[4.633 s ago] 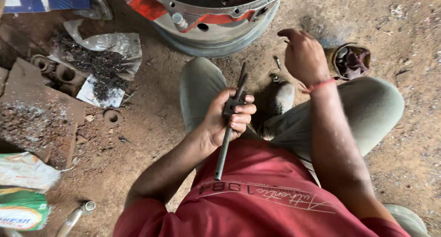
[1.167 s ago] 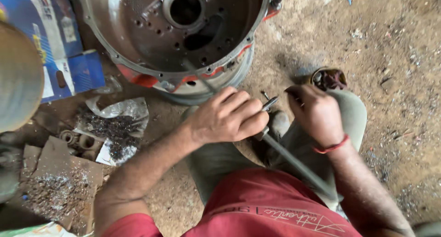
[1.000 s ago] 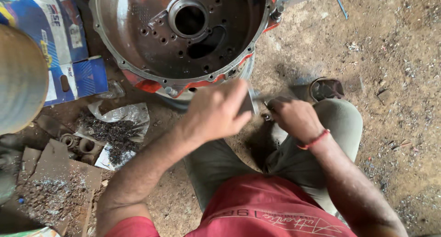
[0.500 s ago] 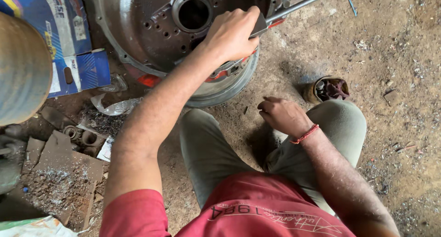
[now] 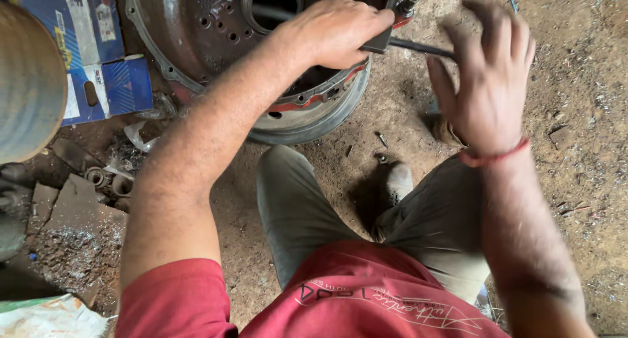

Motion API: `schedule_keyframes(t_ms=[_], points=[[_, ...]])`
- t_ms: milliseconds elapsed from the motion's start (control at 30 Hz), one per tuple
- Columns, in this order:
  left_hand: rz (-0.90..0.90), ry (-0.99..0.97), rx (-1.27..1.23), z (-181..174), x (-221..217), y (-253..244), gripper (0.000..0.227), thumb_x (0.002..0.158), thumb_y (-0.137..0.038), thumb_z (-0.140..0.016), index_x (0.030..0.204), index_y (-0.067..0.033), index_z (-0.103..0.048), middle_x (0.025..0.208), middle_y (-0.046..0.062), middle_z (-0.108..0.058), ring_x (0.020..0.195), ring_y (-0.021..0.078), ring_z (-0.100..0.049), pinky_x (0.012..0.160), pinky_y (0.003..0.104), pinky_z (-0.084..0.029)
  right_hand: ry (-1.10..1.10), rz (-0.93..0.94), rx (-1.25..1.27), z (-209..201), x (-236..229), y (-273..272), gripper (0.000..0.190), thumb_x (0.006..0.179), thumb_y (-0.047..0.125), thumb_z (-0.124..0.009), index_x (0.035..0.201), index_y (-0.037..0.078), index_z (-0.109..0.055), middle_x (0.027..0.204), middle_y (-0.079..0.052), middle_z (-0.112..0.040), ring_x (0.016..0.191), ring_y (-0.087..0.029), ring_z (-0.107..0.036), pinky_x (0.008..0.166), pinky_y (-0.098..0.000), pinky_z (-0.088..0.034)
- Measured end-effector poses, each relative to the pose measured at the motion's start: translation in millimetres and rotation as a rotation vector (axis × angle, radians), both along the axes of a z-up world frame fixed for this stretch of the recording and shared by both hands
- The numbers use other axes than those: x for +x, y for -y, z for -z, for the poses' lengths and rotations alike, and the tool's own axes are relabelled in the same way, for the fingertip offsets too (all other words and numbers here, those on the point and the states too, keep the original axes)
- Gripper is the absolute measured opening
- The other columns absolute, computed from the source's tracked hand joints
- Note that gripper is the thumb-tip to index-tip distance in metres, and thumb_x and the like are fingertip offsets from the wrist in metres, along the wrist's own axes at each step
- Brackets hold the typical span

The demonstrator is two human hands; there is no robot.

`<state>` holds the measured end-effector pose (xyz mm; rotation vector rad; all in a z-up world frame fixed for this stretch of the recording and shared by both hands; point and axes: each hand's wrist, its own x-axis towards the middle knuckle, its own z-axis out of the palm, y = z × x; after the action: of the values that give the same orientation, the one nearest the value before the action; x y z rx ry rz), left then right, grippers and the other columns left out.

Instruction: The person uses a metal tool to scrape and clean the inner surface of a brake drum. They repeatedly scrape the surface, remove debris, and inspect the drum while sitting on the ground in a workshop.

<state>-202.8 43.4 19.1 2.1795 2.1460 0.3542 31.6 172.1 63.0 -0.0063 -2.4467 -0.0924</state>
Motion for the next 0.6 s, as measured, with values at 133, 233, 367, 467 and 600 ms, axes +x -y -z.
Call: schedule_keyframes(t_ms=[133, 233, 367, 467, 600], points=[[-0.029, -0.012, -0.106, -6.2, -3.2, -6.3, 0.026, 0.091, -0.012, -0.073, 0.11, -0.0018, -0.058, 0.084, 0.017, -0.072, 0.081, 0.0343, -0.075, 0.07, 0.047, -0.059, 0.214, -0.05, -0.253, 7.0, -21.7, -19.0, 0.033, 0.107, 0.027, -0.075, 0.124, -0.001, -0.072, 0.104, -0.013, -0.074, 0.087, -0.024, -0.071, 0.079, -0.0405, -0.055], [-0.046, 0.046, -0.155, -7.0, -2.3, -10.9, 0.028, 0.093, -0.02, -0.076, 0.108, -0.0033, -0.059, 0.086, 0.015, -0.073, 0.087, 0.0345, -0.074, 0.071, 0.049, -0.058, 0.245, -0.022, -0.359, 36.7, -16.1, -27.0, 0.02, 0.112, 0.024, -0.072, 0.119, 0.005, -0.075, 0.102, -0.01, -0.073, 0.091, -0.026, -0.071, 0.082, -0.0392, -0.056], [-0.052, -0.01, -0.163, -10.7, -2.8, -11.5, 0.03, 0.091, -0.018, -0.077, 0.108, -0.0026, -0.058, 0.086, 0.016, -0.073, 0.086, 0.0331, -0.074, 0.072, 0.047, -0.058, 0.198, -0.036, -0.349, 58.9, -10.4, -37.2, 0.016, 0.113, 0.022, -0.073, 0.117, 0.006, -0.076, 0.098, -0.008, -0.073, 0.09, -0.025, -0.07, 0.087, -0.0406, -0.056], [-0.077, 0.024, -0.199, -10.5, -5.1, -10.8, 0.034, 0.091, -0.021, -0.077, 0.109, -0.001, -0.057, 0.087, 0.016, -0.072, 0.085, 0.0328, -0.074, 0.071, 0.047, -0.058, 0.097, -0.087, -0.307, 52.6, -16.8, -38.9, 0.015, 0.108, 0.018, -0.073, 0.115, 0.005, -0.075, 0.098, -0.009, -0.072, 0.091, -0.027, -0.069, 0.085, -0.0405, -0.056], [-0.059, -0.016, -0.119, -8.0, -5.5, -4.6, 0.034, 0.092, -0.022, -0.076, 0.11, 0.0003, -0.058, 0.087, 0.017, -0.072, 0.082, 0.0334, -0.073, 0.069, 0.046, -0.058, 0.024, -0.094, -0.21, 26.7, -24.1, -27.1, 0.013, 0.102, 0.017, -0.075, 0.108, 0.006, -0.076, 0.097, -0.009, -0.074, 0.088, -0.03, -0.07, 0.079, -0.0425, -0.055]])
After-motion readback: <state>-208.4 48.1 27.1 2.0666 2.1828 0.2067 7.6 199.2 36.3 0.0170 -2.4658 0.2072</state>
